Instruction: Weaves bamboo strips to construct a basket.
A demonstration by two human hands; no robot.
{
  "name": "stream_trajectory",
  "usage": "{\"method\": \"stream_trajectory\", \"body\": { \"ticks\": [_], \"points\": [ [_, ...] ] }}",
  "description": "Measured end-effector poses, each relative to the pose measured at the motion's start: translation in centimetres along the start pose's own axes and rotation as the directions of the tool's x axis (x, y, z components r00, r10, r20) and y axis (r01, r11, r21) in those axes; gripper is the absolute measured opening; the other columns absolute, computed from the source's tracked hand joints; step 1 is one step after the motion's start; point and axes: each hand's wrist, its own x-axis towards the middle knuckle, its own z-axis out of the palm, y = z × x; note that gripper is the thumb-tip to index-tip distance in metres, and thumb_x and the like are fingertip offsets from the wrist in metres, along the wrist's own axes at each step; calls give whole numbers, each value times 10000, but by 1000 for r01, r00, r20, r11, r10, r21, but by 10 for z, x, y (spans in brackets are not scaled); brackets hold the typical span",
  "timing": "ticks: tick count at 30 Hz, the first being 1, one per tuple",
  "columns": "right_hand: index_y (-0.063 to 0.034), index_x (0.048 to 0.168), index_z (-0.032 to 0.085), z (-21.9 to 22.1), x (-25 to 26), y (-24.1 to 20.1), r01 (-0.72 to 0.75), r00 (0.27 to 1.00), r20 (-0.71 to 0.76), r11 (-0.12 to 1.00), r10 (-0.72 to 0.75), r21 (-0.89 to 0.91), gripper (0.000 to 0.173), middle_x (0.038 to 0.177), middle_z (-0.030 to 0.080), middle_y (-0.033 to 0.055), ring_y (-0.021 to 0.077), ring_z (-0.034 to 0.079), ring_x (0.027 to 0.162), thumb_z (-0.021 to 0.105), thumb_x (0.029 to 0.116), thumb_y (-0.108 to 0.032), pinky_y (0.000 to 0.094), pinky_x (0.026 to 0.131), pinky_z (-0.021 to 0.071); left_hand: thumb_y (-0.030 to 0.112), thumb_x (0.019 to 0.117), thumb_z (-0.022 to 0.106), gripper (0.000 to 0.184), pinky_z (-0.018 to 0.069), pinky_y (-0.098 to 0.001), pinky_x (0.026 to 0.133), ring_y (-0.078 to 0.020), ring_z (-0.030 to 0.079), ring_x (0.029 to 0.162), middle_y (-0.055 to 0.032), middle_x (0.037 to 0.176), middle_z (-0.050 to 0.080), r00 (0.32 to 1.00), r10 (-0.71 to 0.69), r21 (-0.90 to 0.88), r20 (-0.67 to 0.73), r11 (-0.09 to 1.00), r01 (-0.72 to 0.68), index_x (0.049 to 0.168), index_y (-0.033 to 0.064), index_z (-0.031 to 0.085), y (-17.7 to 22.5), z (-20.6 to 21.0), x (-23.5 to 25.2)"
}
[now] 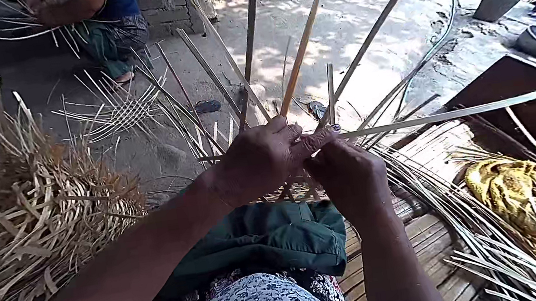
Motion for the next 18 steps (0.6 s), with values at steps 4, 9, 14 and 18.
{"method": "stream_trajectory", "body": {
  "ticks": [4,9,14,18],
  "points": [
    [-50,1077,730,11,-11,18,-87,988,-116,991,99,103,189,929,663,75,97,601,632,740,924,-159,274,571,547,141,984,650,423,522,-433,663,-332,641,868,-110,935,700,982,-134,98,132,988,122,1404,188,651,-17,-12,2],
    [-44,1023,615,29,-10,26,-191,956,-162,939,244,286,265,765,644,14,80,624,594,791,879,-179,280,544,569,209,922,729,453,527,-388,677,-280,625,831,-99,957,708,986,-166,-17,9,986,166,1353,82,668,-6,-3,-2],
    [-163,1361,674,16,-9,4,-190,977,-119,978,179,-84,420,818,662,34,165,603,629,715,946,-220,392,555,512,193,880,769,288,521,-364,686,-237,622,830,-58,921,707,980,-192,-85,-58,979,187,1152,103,743,-6,2,-7],
    [-75,1073,741,15,-7,7,-122,985,-108,988,132,98,201,824,675,22,105,588,628,762,878,-117,304,565,514,158,855,786,207,519,-336,726,-198,627,831,-41,910,721,975,-206,-225,-80,957,183,1044,87,739,-8,1,-8]
  ]
}}
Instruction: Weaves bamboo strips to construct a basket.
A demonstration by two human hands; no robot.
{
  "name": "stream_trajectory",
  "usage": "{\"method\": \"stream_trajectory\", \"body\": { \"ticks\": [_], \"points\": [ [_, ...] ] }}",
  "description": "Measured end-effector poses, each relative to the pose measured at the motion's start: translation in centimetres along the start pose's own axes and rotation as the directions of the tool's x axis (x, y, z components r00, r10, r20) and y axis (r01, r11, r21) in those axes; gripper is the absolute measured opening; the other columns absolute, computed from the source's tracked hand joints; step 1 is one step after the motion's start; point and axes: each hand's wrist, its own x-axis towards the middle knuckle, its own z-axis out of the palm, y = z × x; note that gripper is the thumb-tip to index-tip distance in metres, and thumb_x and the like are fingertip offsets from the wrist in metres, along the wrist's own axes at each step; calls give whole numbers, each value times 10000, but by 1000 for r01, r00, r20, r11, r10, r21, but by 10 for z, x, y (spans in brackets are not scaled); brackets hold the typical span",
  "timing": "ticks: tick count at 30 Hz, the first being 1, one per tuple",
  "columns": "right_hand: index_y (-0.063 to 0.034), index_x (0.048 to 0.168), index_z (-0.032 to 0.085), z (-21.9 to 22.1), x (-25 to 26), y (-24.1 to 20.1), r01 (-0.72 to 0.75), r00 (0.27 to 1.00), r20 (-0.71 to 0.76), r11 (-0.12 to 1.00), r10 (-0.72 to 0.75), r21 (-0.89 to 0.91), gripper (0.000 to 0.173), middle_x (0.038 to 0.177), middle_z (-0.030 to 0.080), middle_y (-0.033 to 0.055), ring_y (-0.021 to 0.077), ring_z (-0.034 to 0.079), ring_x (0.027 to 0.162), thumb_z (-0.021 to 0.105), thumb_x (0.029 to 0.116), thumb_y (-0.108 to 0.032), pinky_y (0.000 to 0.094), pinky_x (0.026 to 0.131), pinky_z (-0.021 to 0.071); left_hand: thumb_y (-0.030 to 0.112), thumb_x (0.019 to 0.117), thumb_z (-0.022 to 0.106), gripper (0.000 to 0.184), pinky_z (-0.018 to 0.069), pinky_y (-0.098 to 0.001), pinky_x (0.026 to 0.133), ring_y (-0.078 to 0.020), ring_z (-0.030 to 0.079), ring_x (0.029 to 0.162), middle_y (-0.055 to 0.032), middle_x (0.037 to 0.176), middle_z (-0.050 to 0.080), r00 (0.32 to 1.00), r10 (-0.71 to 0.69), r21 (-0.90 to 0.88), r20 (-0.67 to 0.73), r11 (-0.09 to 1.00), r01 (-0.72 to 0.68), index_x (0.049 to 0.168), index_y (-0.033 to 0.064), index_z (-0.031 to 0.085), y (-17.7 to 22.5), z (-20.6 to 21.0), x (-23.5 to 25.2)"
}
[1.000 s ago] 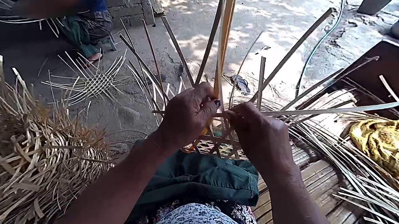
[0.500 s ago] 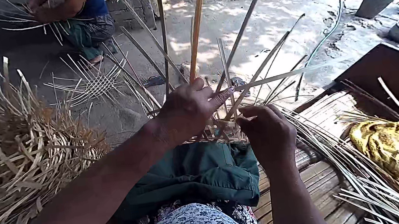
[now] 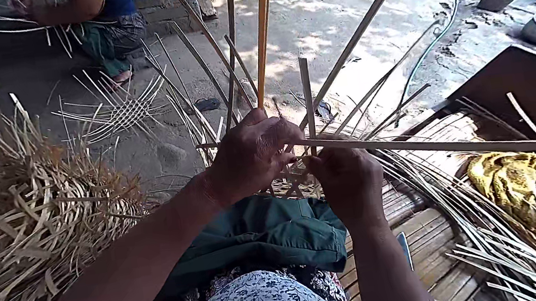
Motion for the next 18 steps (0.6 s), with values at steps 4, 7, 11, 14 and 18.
{"method": "stream_trajectory", "body": {
  "ticks": [4,7,11,14,18],
  "points": [
    [-134,945,708,9,8,36,-187,971,238,706,27,683,117,854,722,-38,49,653,665,783,860,-105,244,605,581,92,808,757,169,524,-334,754,-175,621,844,-27,875,701,996,-79,-97,-29,992,75,971,82,716,-14,-3,-5],
    [-39,1068,733,14,0,31,55,981,127,841,-145,538,160,993,746,42,110,720,834,727,908,-34,292,741,638,78,856,691,213,493,-375,725,-241,603,841,-62,852,693,997,-57,58,-53,996,60,1054,95,770,-21,1,-9],
    [-52,1265,702,12,-11,-2,239,971,32,954,-237,-183,322,967,693,121,208,677,759,670,972,-181,374,628,574,141,992,584,249,503,-443,681,-325,608,821,-110,843,666,998,5,324,70,946,-27,1139,151,784,-12,3,-15],
    [-70,1193,723,2,-3,-1,219,974,129,930,-189,-296,267,904,658,129,258,639,647,655,963,-187,442,525,533,118,925,634,237,519,-404,681,-272,624,847,-75,907,700,995,-55,195,85,980,37,1091,148,800,-1,-4,-10],
    [-106,1055,731,-10,7,-3,288,938,269,925,-220,-248,169,881,672,78,227,644,617,661,967,-232,438,497,526,193,972,654,439,508,-313,597,-88,554,607,34,761,643,905,-355,-84,237,920,383,1406,142,610,-2,-29,6]
  ]
}}
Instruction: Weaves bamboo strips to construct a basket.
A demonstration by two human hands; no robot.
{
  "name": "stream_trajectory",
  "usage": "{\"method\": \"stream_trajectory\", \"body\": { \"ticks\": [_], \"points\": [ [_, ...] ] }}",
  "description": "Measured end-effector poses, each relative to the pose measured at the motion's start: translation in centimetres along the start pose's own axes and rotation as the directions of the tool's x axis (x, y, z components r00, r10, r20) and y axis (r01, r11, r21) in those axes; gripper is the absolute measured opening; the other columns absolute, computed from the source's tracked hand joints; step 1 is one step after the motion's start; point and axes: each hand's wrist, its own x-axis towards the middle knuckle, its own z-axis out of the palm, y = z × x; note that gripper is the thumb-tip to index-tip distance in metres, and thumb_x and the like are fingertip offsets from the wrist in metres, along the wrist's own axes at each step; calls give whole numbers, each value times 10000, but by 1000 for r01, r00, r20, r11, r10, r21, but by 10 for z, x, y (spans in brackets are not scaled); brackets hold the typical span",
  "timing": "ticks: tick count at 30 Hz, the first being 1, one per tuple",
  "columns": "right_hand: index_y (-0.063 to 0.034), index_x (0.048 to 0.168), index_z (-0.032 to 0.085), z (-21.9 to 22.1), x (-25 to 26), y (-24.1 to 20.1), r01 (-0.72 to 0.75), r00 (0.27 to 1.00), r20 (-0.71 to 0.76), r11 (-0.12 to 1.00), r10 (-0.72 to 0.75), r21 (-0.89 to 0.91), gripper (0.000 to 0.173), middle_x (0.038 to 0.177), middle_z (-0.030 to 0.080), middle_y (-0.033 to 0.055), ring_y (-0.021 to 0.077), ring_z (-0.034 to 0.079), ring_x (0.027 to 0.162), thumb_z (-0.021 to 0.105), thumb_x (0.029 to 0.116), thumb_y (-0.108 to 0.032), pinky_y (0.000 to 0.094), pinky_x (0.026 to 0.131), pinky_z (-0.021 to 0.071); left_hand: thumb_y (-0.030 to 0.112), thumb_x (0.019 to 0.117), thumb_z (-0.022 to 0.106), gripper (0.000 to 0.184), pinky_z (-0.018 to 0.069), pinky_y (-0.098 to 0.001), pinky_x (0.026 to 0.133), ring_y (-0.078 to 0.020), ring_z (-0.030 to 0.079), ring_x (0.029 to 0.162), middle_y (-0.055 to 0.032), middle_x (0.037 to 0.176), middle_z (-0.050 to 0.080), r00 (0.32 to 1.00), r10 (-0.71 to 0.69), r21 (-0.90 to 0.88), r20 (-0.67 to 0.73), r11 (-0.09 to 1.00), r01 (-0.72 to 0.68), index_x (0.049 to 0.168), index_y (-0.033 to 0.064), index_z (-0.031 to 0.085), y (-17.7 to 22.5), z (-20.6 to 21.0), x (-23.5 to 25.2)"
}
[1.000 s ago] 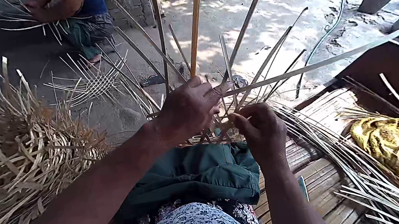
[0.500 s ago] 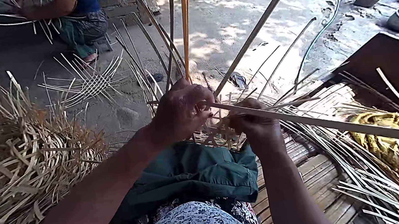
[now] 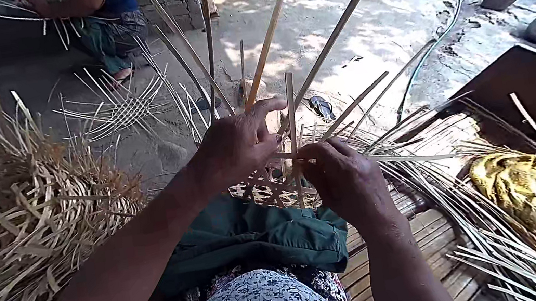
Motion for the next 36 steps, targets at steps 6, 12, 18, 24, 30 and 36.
{"method": "stream_trajectory", "body": {
  "ticks": [6,12,18,24,30,36],
  "points": [
    [-100,864,685,2,6,-2,-49,999,-17,999,49,-4,281,709,621,54,225,606,548,600,1017,-320,426,446,451,208,991,662,91,491,-286,502,-67,551,532,45,667,600,1000,-18,-91,-14,996,16,1039,132,677,4,3,-7],
    [-145,739,628,-5,11,2,-176,983,53,984,176,1,388,573,521,-4,177,534,502,575,1021,-407,401,455,385,196,978,646,247,517,-242,559,-73,598,627,-9,823,697,936,257,72,-240,966,-247,1165,37,672,-3,21,-15],
    [-67,927,744,8,6,7,-96,985,-118,969,126,229,71,829,678,51,123,647,661,732,904,-134,322,591,567,260,984,641,443,493,-401,556,-291,639,740,-116,884,691,879,474,442,41,781,-442,1414,156,629,12,27,-4],
    [-44,1069,678,21,-3,17,-199,918,-223,867,328,456,181,932,699,53,78,628,617,725,945,-166,267,561,567,186,899,756,397,525,-426,696,-318,633,841,-129,924,705,910,401,397,-105,856,-331,1283,88,721,7,3,13],
    [-106,1343,621,6,0,9,-328,921,-121,904,371,274,434,770,657,40,150,616,575,734,928,-167,366,521,547,189,873,787,294,509,-388,717,-263,619,840,-79,920,714,910,365,299,-195,906,-299,1155,107,770,5,23,4],
    [-130,1205,748,-13,0,-8,-306,940,-113,943,321,134,324,954,697,96,205,635,683,768,883,-111,417,582,532,122,833,778,168,510,-282,737,-127,602,841,22,891,702,948,279,5,-152,959,-282,998,114,745,8,21,-3]
  ]
}}
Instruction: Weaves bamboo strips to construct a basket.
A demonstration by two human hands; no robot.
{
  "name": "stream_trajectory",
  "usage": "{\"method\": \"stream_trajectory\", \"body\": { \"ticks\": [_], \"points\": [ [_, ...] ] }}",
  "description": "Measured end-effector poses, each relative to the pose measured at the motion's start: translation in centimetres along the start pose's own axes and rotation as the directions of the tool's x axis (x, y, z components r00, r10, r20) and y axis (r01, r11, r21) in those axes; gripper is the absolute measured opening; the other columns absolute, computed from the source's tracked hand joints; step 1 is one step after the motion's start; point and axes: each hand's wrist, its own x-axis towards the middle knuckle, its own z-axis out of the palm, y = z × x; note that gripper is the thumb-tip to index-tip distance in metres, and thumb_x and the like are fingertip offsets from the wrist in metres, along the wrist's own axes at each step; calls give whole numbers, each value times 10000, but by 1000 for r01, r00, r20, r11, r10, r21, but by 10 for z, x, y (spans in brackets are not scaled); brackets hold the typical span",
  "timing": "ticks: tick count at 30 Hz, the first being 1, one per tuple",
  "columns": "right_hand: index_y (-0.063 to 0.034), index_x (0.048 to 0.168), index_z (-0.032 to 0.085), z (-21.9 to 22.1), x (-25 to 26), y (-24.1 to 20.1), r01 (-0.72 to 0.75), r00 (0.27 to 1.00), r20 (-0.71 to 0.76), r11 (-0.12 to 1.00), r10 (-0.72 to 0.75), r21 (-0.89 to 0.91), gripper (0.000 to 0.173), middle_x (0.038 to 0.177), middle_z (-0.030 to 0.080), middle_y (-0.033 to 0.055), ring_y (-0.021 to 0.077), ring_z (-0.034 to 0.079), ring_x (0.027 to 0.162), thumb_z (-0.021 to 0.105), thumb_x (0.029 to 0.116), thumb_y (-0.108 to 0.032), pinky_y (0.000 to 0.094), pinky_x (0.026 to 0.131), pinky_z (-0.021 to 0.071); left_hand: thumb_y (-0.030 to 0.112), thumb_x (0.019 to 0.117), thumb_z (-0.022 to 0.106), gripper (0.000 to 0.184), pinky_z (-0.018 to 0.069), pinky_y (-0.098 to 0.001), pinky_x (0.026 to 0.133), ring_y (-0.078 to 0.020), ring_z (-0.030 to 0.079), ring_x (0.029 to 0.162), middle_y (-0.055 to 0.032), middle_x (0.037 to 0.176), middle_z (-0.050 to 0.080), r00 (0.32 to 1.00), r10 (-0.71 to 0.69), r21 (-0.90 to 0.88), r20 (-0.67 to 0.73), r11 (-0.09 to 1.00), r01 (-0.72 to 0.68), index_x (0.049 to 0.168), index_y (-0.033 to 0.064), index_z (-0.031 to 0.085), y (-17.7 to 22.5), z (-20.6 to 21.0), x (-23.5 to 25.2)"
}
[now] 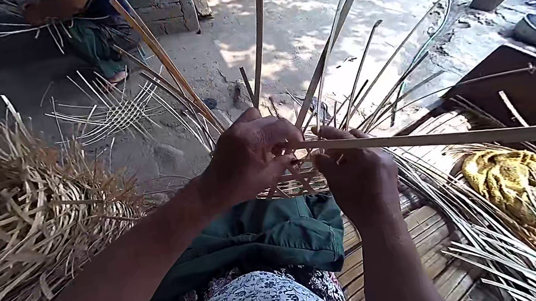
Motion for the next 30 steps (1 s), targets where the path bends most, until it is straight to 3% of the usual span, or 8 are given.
{"method": "stream_trajectory", "body": {
  "ticks": [3,6,8,12,15,20,23,30],
  "points": [
    [-109,1008,717,7,15,28,-93,982,191,826,-18,556,198,777,668,-27,44,583,579,776,830,-47,212,520,513,79,804,760,145,467,-243,774,-69,571,844,65,844,664,998,-62,-200,-8,978,60,930,121,701,-13,0,-5],
    [-111,910,721,21,21,45,-193,958,276,543,-75,817,114,821,734,-7,69,674,647,754,844,-24,243,586,589,72,816,722,122,421,-301,839,-93,548,874,52,854,662,993,-100,-229,-59,970,84,929,111,697,-24,1,-5],
    [-96,963,749,24,18,47,-112,968,216,542,-132,833,106,909,753,11,98,715,752,756,875,-38,281,680,631,47,853,692,173,431,-359,830,-153,576,869,-7,877,684,990,-91,-81,-110,993,82,1018,77,731,-27,4,-5],
    [-53,1151,723,18,1,16,249,964,37,939,-265,238,231,991,733,47,109,715,816,703,932,-122,294,711,627,91,953,597,270,525,-437,661,-328,618,823,-123,851,662,999,11,356,-51,934,8,1158,101,774,-28,14,-7],
    [-51,1254,697,13,-3,2,216,976,59,962,-209,-167,324,941,664,141,286,665,734,677,946,-150,469,601,555,107,936,611,257,527,-451,678,-328,629,861,-116,882,673,1000,12,355,-7,935,-9,1119,130,790,-17,12,-7],
    [-125,1051,737,-8,11,12,280,946,200,954,-255,-104,166,816,693,49,203,648,609,636,996,-244,432,521,531,121,925,726,474,495,-196,590,-31,581,657,47,876,684,937,-314,-281,153,895,346,1387,158,624,-17,-12,4],
    [-136,937,709,-13,19,15,155,940,309,988,-142,-18,251,638,626,0,141,614,528,584,1038,-329,388,504,523,-3,930,683,271,565,-176,694,-17,659,773,19,982,728,919,-276,-551,281,738,390,1193,65,690,-22,-19,6],
    [-162,864,670,-16,30,15,24,900,436,999,-6,-36,337,583,572,-20,128,583,512,563,1046,-425,394,513,498,-15,910,696,93,546,-203,772,-53,638,897,-1,1033,684,986,-110,-705,125,689,166,966,54,723,-40,-7,0]
  ]
}}
